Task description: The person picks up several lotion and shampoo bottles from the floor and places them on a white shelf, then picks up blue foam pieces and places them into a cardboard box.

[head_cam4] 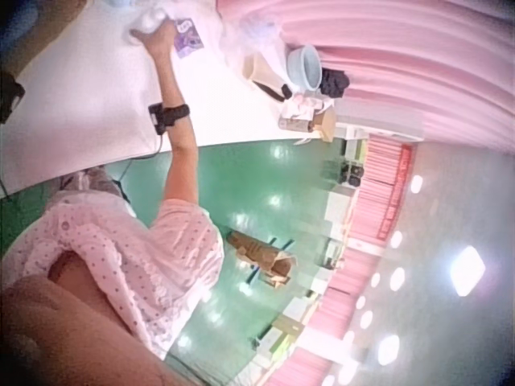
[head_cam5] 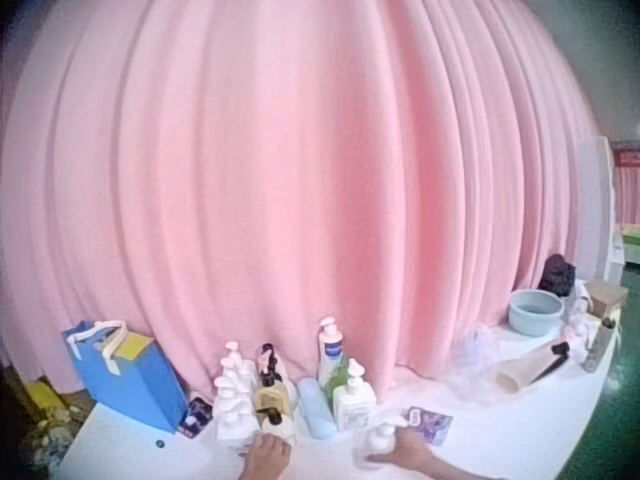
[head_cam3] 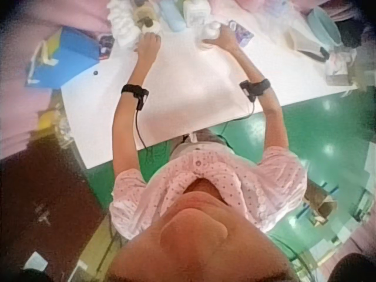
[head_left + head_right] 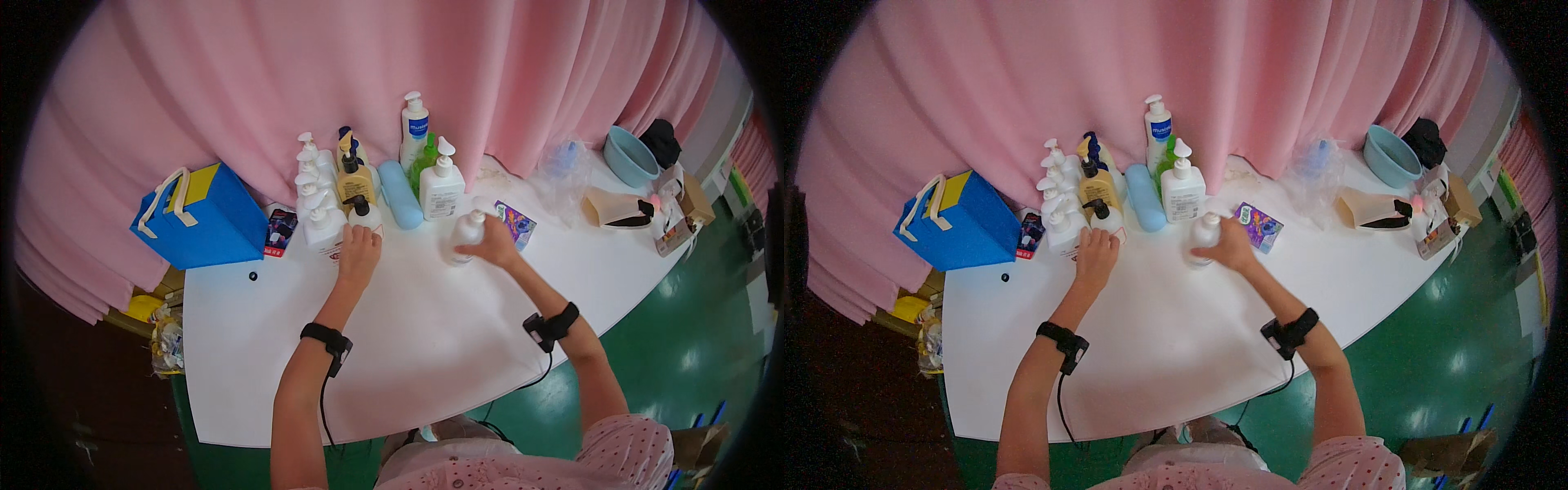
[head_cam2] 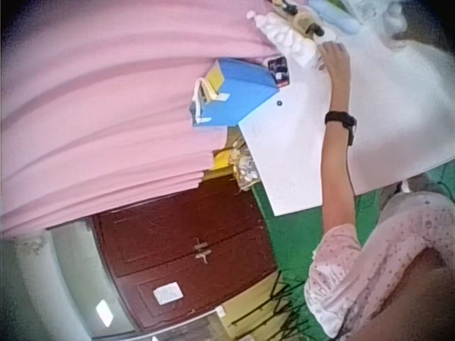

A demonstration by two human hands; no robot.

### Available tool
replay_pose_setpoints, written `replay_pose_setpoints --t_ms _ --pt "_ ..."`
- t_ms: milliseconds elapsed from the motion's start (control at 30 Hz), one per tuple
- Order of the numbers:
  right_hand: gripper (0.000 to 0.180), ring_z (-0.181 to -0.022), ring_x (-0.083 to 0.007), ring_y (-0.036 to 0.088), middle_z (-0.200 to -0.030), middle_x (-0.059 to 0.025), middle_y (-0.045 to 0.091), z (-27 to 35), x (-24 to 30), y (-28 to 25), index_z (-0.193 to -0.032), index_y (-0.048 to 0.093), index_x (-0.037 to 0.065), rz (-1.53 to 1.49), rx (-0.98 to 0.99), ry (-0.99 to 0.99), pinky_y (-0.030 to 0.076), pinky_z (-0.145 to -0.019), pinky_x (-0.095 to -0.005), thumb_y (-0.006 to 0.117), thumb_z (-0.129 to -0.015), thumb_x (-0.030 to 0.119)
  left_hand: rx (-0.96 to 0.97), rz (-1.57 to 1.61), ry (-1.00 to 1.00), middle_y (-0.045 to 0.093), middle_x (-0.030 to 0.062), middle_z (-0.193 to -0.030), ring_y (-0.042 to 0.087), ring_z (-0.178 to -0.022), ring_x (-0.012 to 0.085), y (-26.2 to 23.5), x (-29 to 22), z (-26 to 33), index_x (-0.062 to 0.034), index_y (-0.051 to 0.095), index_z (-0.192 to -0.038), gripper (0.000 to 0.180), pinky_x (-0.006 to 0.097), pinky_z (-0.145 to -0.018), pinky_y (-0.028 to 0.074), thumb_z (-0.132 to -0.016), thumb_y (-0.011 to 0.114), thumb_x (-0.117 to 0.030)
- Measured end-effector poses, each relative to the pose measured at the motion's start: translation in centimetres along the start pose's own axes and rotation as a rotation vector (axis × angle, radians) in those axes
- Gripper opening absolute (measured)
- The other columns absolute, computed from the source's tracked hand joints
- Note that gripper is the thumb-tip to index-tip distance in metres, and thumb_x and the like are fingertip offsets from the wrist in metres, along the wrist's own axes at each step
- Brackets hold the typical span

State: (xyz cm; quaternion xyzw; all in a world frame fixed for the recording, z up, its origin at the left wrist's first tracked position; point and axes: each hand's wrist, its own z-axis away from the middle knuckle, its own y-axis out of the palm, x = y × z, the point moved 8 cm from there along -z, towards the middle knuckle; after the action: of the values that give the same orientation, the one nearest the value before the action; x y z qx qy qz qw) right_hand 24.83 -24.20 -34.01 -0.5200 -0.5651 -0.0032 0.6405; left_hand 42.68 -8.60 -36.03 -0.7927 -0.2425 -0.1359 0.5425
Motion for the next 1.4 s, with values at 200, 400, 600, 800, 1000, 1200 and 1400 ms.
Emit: replay_pose_setpoints --t_ms 200,400,600,800,1000,1200,1400 --pt "0.058 -0.085 -0.0316 0.052 -0.09 -0.0172 0.057 -4.4 -1.3 -4.1 -0.094 0.054 0.0 0.238 -0.296 -0.014 0.042 -0.077 -0.0364 0.078 -0.05 0.029 -0.007 -0.12 0.074 0.053 0.0101 -0.083 0.047 -0.088 0.0252 1.3 -0.5 0.3 -0.002 0.06 -0.08 0.016 0.048 -0.095 0.024 -0.068 0.056 -0.011" --pt "0.063 -0.086 -0.0272 0.057 -0.092 -0.0142 0.059 -7.9 -3.7 -3.2 -0.101 0.051 0.003 0.229 -0.241 0.067 0.044 -0.077 -0.0342 0.078 -0.05 0.026 0.102 -0.018 0.096 0.053 0.0099 -0.079 0.048 -0.089 0.0249 1.2 -1.5 -0.5 -0.0025 0.058 -0.082 0.017 0.045 -0.086 0.032 -0.067 0.056 -0.011" --pt "0.067 -0.09 -0.0263 0.057 -0.097 -0.0146 0.059 -8.3 -4.6 -2.1 -0.107 0.05 0.003 0.147 -0.177 0.103 0.045 -0.079 -0.0331 0.078 -0.049 0.024 -0.255 0.184 0.195 0.053 0.0105 -0.088 0.048 -0.083 0.0228 -3.3 -4.1 -2.2 -0.0014 0.055 -0.087 0.022 0.035 -0.076 0.039 -0.067 0.055 -0.009" --pt "0.07 -0.091 -0.0317 0.055 -0.096 -0.0188 0.057 -9.0 -3.9 -0.3 -0.107 0.047 0.003 0.099 -0.163 0.023 0.044 -0.078 -0.0381 0.078 -0.05 0.027 -0.208 0.161 -0.119 0.051 0.0151 -0.105 0.049 -0.093 0.0293 2.7 -4.1 -6.8 0.0003 0.054 -0.098 0.029 0.037 -0.075 0.041 -0.07 0.053 -0.006" --pt "0.079 -0.095 -0.0324 0.054 -0.101 -0.0179 0.056 -8.5 -2.9 -0.2 -0.115 0.038 0.006 0.099 -0.16 0.054 0.044 -0.078 -0.0381 0.077 -0.05 0.031 -0.111 0.162 -0.139 0.046 0.0218 -0.115 0.052 -0.084 0.0413 6.2 -4.2 -8.2 -0.0012 0.052 -0.107 0.035 0.042 -0.065 0.049 -0.073 0.051 -0.008" --pt "0.081 -0.093 -0.0318 0.055 -0.101 -0.0166 0.057 -9.0 -2.8 -0.4 -0.115 0.038 0.006 0.115 -0.151 0.051 0.045 -0.077 -0.0381 0.077 -0.051 0.037 -0.262 0.015 -0.105 0.051 0.0253 -0.106 0.054 -0.067 0.0368 4.7 -5.4 -7.7 0.0025 0.056 -0.1 0.033 0.038 -0.053 0.048 -0.068 0.054 -0.004" --pt "0.074 -0.086 -0.034 0.056 -0.096 -0.0188 0.057 -8.2 -4.0 -0.9 -0.11 0.042 0.003 0.222 -0.132 -0.002 0.045 -0.074 -0.0404 0.075 -0.055 0.037 -0.162 -0.047 0.053 0.049 0.0354 -0.101 0.055 -0.068 0.046 1.7 -9.3 -4.9 0.0035 0.053 -0.105 0.035 0.046 -0.052 0.047 -0.072 0.051 -0.007"
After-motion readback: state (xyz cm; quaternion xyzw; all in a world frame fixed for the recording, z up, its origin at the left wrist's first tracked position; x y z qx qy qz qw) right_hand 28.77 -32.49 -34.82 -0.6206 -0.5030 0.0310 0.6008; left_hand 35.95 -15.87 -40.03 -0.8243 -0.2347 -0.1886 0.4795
